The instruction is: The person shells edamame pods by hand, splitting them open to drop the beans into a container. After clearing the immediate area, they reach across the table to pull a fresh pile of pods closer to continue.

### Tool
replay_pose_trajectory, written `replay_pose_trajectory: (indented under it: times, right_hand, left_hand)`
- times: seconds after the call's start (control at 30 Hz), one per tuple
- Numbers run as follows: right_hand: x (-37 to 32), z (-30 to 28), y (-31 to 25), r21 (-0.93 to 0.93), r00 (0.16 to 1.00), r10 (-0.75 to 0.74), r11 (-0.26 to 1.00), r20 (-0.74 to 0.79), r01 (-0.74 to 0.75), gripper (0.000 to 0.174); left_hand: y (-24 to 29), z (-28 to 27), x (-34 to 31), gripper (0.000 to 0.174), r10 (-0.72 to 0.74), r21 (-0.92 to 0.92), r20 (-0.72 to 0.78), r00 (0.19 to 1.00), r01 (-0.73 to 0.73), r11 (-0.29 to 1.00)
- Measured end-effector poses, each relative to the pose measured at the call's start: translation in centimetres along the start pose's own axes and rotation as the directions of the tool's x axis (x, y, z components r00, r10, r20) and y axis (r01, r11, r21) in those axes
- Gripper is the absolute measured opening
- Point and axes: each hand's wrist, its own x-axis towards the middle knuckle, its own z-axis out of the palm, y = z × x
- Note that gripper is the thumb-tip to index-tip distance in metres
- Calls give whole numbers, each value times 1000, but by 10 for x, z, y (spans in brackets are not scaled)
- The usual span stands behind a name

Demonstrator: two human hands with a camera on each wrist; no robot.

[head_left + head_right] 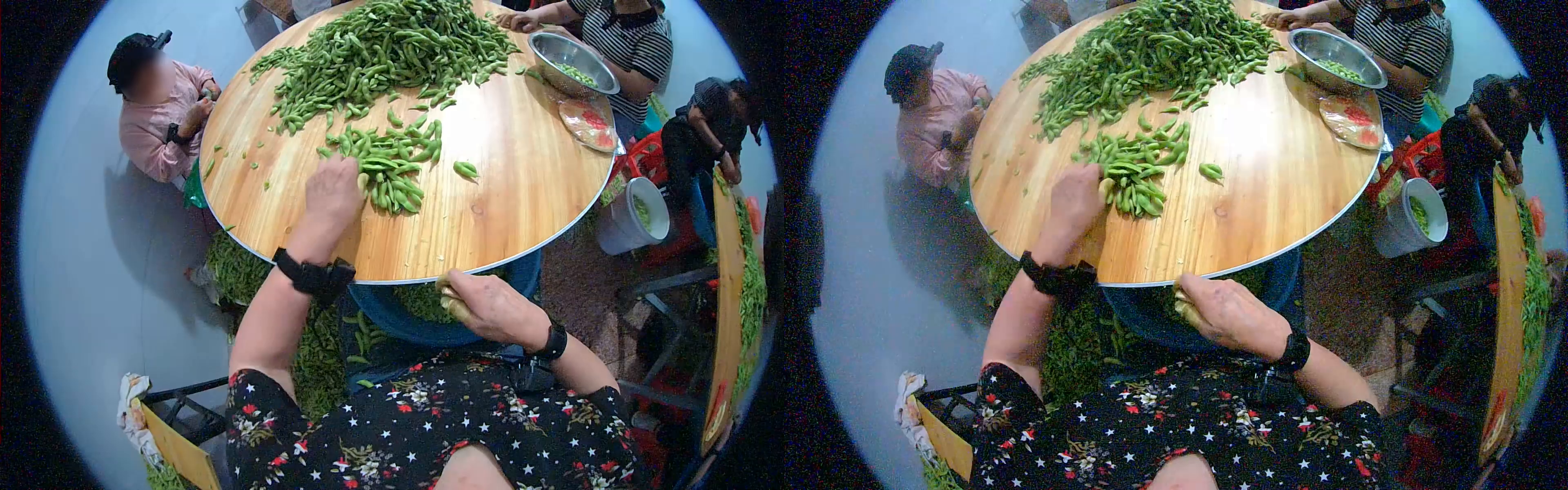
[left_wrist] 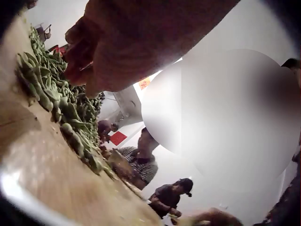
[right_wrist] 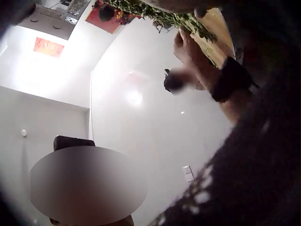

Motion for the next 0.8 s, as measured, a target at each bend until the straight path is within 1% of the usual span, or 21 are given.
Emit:
replay_pose_trajectory:
  times: [0.03, 0.07, 0.1, 0.13, 0.17, 0.2, 0.23, 0.27, 0.3, 0.33, 0.37, 0.4, 0.47, 0.5, 0.53, 0.6, 0.63, 0.67, 0.73, 0.77, 0.8]
  right_hand:
    - [0, -1, -2, 85, 997, 72, 994, 7, -73, 17]
    - [1, 0, 2, 86, 997, 73, 994, 4, -73, 17]
    - [3, 5, 8, 146, 998, -12, 989, -68, 22, 17]
    - [4, 7, 11, 201, 985, -91, 972, -145, 119, 19]
    - [4, 2, 8, 206, 985, -85, 972, -150, 116, 19]
    - [6, -7, -2, 405, 999, 12, 914, -34, 3, 19]
    - [7, -11, -7, 574, 991, 84, 809, 99, -126, 20]
    - [9, -9, -6, 578, 991, 93, 806, 93, -130, 20]
    - [11, -5, -6, 660, 987, 117, 733, 113, -163, 21]
    - [15, -1, -6, 734, 981, 136, 652, 136, -192, 22]
    - [20, 1, -7, 730, 980, 149, 654, 130, -196, 23]
    - [24, 5, -5, 732, 981, 151, 653, 126, -194, 23]
    - [32, 15, 5, 850, 975, 206, 495, 86, -180, 25]
    - [35, 15, 7, 878, 975, 216, 457, 48, -144, 24]
    - [37, 13, 6, 879, 974, 222, 455, 46, -146, 24]
    - [41, 9, 5, 940, 959, 282, 329, -11, -86, 24]
    - [40, 7, 5, 932, 963, 270, 352, -12, -87, 25]
    - [39, 8, 6, 932, 962, 274, 352, -10, -91, 25]
    - [39, 10, 7, 908, 959, 282, 410, -38, -85, 25]
    - [39, 10, 8, 908, 959, 283, 409, -35, -87, 25]
    - [37, 8, 9, 891, 961, 275, 442, -29, -100, 25]
  left_hand:
    - [3, 0, 0, 21, 0, -1, -1, 1000, 0, 1000]
    - [6, 0, 0, 20, 71, -1, -84, 994, -71, 997]
    - [11, -3, -2, 20, 142, 4, -162, 977, -143, 990]
    - [19, -11, -6, 20, 146, 4, -155, 977, -147, 989]
    - [27, -23, -10, 17, 6, -362, -49, 999, -23, 932]
    - [33, -29, -17, 15, -89, -661, 106, 990, 137, 738]
    - [35, -23, -26, 15, -123, -827, 168, 978, 208, 523]
    - [39, -22, -33, 15, -113, -827, 175, 978, 208, 522]
    - [43, -22, -40, 16, -75, -938, 227, 971, 238, 252]
    - [45, -22, -46, 17, -27, -964, 266, 964, 264, -39]
    - [46, -17, -51, 22, -8, -952, 290, 957, 287, -102]
    - [49, -13, -56, 22, -3, -952, 290, 957, 289, -100]
    - [54, -6, -63, 22, -62, -949, 265, 962, 249, -194]
    - [54, -3, -65, 25, -43, -967, 213, 976, 204, -154]
    - [56, -2, -71, 25, -38, -965, 216, 976, 208, -157]
    - [66, -8, -82, 28, -22, -985, 147, 989, 148, 83]
    - [72, -11, -87, 31, -16, -970, 82, 996, 84, 230]
    - [75, -15, -90, 31, -16, -970, 85, 996, 87, 227]
    - [80, -22, -93, 32, 56, -825, -24, 998, -51, 563]
    - [82, -23, -95, 33, 35, -819, -6, 999, -25, 574]
    - [81, -20, -97, 33, 34, -819, -5, 999, -23, 573]
